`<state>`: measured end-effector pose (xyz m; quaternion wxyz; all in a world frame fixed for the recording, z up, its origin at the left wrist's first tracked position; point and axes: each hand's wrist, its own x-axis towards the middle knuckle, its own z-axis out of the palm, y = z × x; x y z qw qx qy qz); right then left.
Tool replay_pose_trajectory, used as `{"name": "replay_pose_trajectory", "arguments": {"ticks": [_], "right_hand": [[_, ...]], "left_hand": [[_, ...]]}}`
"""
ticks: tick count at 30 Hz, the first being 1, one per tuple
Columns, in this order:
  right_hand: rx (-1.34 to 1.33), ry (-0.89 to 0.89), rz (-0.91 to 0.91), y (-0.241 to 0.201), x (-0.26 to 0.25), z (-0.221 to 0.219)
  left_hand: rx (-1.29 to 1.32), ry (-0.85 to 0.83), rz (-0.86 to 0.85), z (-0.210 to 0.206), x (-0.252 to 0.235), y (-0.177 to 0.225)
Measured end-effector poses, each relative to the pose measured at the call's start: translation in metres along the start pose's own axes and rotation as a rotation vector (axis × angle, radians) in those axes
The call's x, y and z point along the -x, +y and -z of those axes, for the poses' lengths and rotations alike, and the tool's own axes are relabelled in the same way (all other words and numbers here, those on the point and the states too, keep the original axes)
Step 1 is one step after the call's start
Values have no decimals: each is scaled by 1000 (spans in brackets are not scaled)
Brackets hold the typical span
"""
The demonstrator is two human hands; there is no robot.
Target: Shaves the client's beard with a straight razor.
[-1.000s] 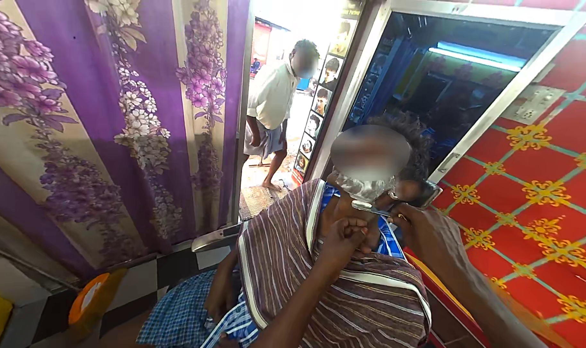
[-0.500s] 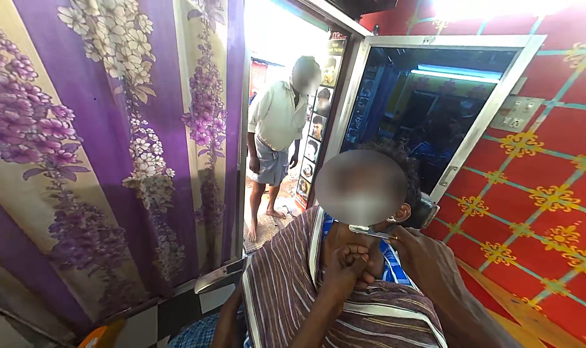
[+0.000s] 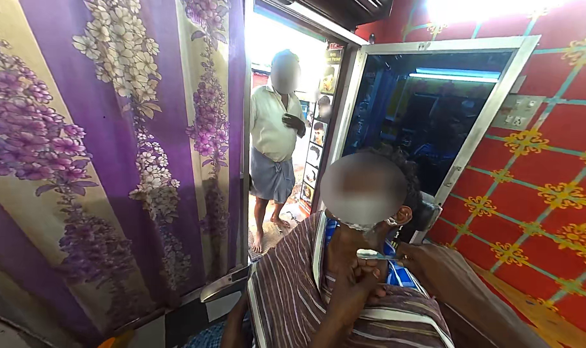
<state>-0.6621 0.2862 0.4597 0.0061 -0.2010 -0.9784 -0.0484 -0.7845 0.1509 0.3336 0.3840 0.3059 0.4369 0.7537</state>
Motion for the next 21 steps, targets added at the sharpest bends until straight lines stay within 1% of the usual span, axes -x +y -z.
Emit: {"name": "replay_pose_trajectory", "arguments": {"ticks": [3, 5, 7, 13, 15, 16, 17, 19, 21], "right_hand": [[57, -119, -32, 3, -2, -2], [79, -121, -51, 6, -5, -3], [76, -80, -73, 5, -5, -1], [81, 155, -107, 3, -6, 3], [91, 233, -92, 3, -7, 2], [91, 237, -74, 3, -7, 1], [84, 197, -65, 2, -6, 2], [72, 61, -61, -1, -8, 8], [75, 15, -79, -4, -10, 9]], "left_hand": [[16, -14, 63, -4, 0, -5], [23, -13, 104, -3, -3, -5], [22, -10, 129, -2, -4, -3], [24, -21, 156, -1, -6, -3], [3, -18, 150, -1, -6, -3], [-11, -6, 128, -1, -5, -2], [-22, 18, 84, -2, -4, -1], [-22, 70, -14, -6, -4, 4], [-43, 92, -25, -6, -7, 9]]}}
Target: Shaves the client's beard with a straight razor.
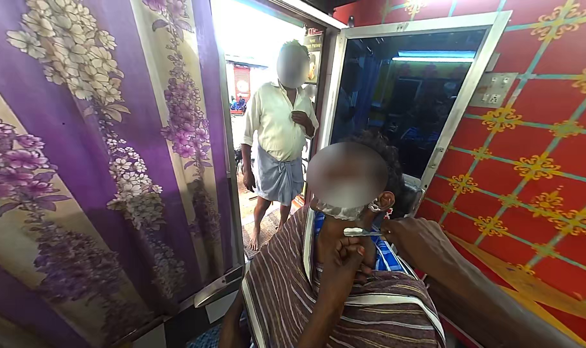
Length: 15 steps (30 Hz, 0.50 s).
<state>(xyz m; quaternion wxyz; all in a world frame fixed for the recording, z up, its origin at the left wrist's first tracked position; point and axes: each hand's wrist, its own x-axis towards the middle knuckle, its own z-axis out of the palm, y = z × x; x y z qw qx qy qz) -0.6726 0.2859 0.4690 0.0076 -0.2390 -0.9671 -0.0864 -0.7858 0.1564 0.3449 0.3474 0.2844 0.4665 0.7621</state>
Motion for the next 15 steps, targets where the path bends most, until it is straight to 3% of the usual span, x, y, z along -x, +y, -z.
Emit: {"name": "replay_pose_trajectory", "arguments": {"ticks": [6, 10, 15], "right_hand": [[-4, 209, -22, 1, -1, -8], [16, 8, -35, -4, -2, -4], [-27, 250, 30, -5, 1, -16]], "left_hand": [[2, 0, 59, 5, -8, -1], [-6, -11, 62, 6, -8, -2], [1, -21, 47, 8, -7, -2]]}}
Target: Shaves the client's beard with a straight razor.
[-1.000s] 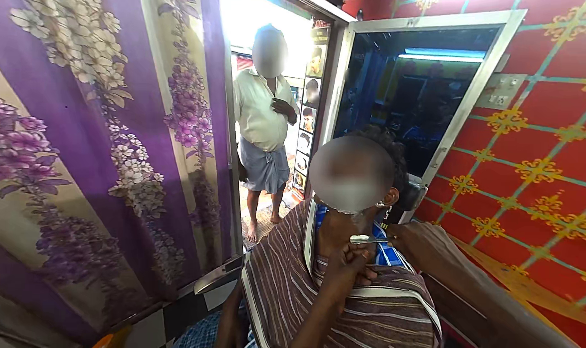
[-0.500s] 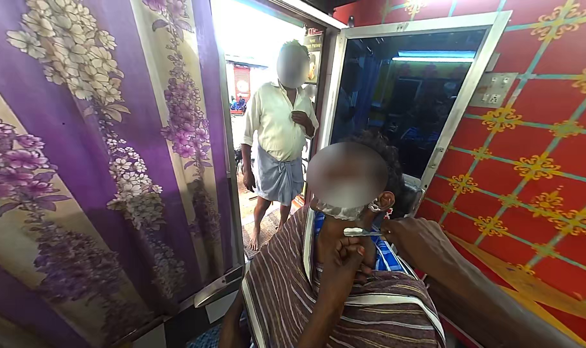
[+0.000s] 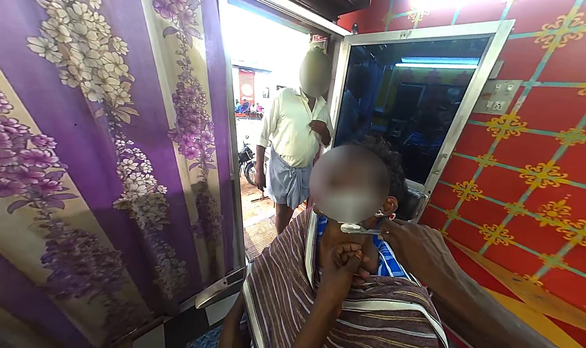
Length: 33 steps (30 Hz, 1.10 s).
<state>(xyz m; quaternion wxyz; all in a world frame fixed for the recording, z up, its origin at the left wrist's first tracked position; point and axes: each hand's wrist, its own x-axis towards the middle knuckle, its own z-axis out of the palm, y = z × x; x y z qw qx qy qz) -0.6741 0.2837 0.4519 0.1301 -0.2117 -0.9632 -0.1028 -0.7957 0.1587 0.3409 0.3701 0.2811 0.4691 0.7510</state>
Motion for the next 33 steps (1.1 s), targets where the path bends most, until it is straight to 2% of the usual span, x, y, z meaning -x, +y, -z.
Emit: {"name": "replay_pose_trajectory", "arguments": {"ticks": [5, 9, 12, 18, 19, 22, 23, 26, 28, 31, 33], "right_hand": [[-58, -159, 69, -18, -5, 6], [-47, -210, -9, -29, -14, 7], [-35, -107, -31, -29, -13, 4], [-17, 239, 52, -29, -7, -14], [-7, 233, 55, -29, -5, -14], [16, 49, -17, -34, -1, -6], [12, 75, -12, -33, -2, -6], [-18, 333, 85, -29, -1, -19], [-17, 432, 133, -27, -1, -24], [14, 478, 174, -26, -2, -28], [37, 403, 160, -25, -3, -26]], "left_hand": [[26, 87, -162, -1, 1, 8], [-13, 68, -115, 5, -5, 11], [-1, 43, -109, 6, -5, 10], [11, 38, -103, 8, -4, 10], [7, 33, -103, 8, -3, 9], [-6, 24, -115, 7, -3, 7], [-8, 26, -126, 7, -3, 7], [-2, 30, -125, 8, -1, 9], [5, 33, -112, 8, -1, 12], [12, 30, -93, 8, 0, 14], [16, 27, -95, 9, -2, 14]]}}
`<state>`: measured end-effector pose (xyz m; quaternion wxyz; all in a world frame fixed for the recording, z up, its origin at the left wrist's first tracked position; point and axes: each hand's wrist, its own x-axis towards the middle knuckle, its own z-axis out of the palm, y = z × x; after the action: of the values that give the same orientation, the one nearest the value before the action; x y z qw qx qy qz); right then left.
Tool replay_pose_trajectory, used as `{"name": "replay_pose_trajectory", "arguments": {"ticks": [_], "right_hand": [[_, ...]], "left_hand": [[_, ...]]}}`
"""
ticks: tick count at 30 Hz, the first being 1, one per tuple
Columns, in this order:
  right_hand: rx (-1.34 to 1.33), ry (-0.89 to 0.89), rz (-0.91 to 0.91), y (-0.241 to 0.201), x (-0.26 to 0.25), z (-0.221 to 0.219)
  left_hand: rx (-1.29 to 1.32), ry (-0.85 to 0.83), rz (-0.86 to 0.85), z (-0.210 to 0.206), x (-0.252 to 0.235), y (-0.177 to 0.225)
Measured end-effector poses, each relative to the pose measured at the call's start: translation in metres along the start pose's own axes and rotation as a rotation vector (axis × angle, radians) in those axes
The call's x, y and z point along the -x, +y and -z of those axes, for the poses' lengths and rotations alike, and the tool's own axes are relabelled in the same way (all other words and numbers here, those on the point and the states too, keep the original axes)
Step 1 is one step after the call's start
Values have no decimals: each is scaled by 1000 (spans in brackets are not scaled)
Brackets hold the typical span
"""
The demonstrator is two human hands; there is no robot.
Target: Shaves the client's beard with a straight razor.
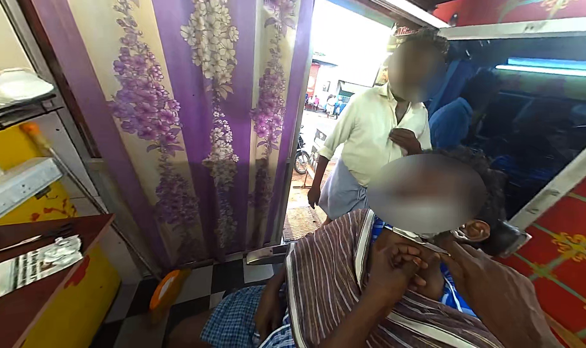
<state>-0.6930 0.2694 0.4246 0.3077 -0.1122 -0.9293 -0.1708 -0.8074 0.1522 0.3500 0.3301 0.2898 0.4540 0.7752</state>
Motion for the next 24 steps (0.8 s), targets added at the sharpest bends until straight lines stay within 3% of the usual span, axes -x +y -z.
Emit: {"name": "replay_pose_trajectory", "arguments": {"ticks": [3, 10, 15, 22, 24], "right_hand": [[12, -62, -26, 1, -3, 4], [5, 163, 44, -3, -2, 1], [68, -63, -29, -7, -6, 7], [15, 130, 50, -5, -3, 0], [20, 83, 54, -5, -3, 1]], "left_hand": [[4, -6, -5, 0, -1, -2], [18, -10, 6, 2, -2, 0], [17, -13, 4, 2, -3, 0], [18, -19, 8, 3, -2, 1], [9, -19, 12, 3, -3, 0]]}}
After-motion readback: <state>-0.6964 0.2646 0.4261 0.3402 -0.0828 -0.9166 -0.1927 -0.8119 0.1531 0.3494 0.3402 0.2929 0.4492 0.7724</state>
